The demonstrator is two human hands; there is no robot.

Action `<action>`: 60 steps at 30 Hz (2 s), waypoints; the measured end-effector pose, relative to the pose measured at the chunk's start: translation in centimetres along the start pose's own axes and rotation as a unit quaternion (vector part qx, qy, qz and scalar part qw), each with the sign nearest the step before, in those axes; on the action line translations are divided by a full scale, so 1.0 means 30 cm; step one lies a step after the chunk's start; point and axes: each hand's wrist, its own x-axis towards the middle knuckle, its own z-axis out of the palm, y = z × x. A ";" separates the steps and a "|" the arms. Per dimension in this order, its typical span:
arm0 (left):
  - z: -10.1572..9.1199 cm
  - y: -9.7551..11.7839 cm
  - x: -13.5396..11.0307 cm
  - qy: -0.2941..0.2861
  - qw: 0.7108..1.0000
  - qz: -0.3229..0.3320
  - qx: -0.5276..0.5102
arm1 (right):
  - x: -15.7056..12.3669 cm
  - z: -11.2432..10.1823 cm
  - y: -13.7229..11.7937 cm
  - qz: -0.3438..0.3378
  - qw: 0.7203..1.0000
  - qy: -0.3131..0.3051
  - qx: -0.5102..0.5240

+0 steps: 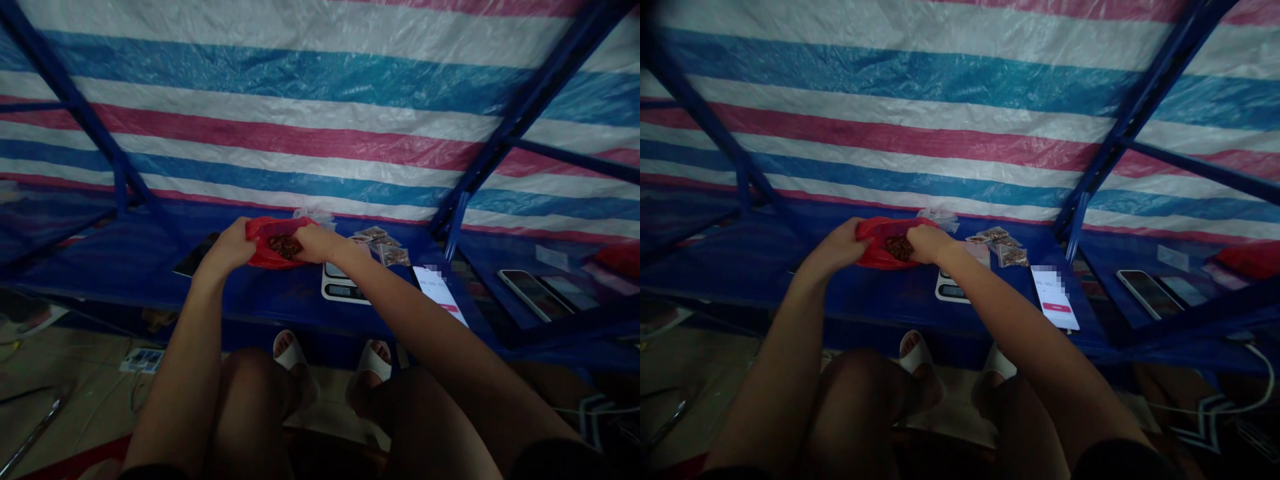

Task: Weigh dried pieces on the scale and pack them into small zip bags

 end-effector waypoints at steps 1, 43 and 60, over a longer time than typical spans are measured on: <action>-0.006 0.017 0.000 -0.014 1.000 0.009 0.012 | 0.014 0.001 -0.010 -0.012 1.000 -0.008 0.021; 0.062 -0.092 0.000 -0.036 0.991 -0.090 -0.089 | 0.144 0.108 0.013 -0.073 0.978 0.058 0.187; 0.089 0.001 -0.058 0.106 0.986 0.011 0.131 | 0.160 0.093 -0.013 -0.064 0.990 -0.029 0.123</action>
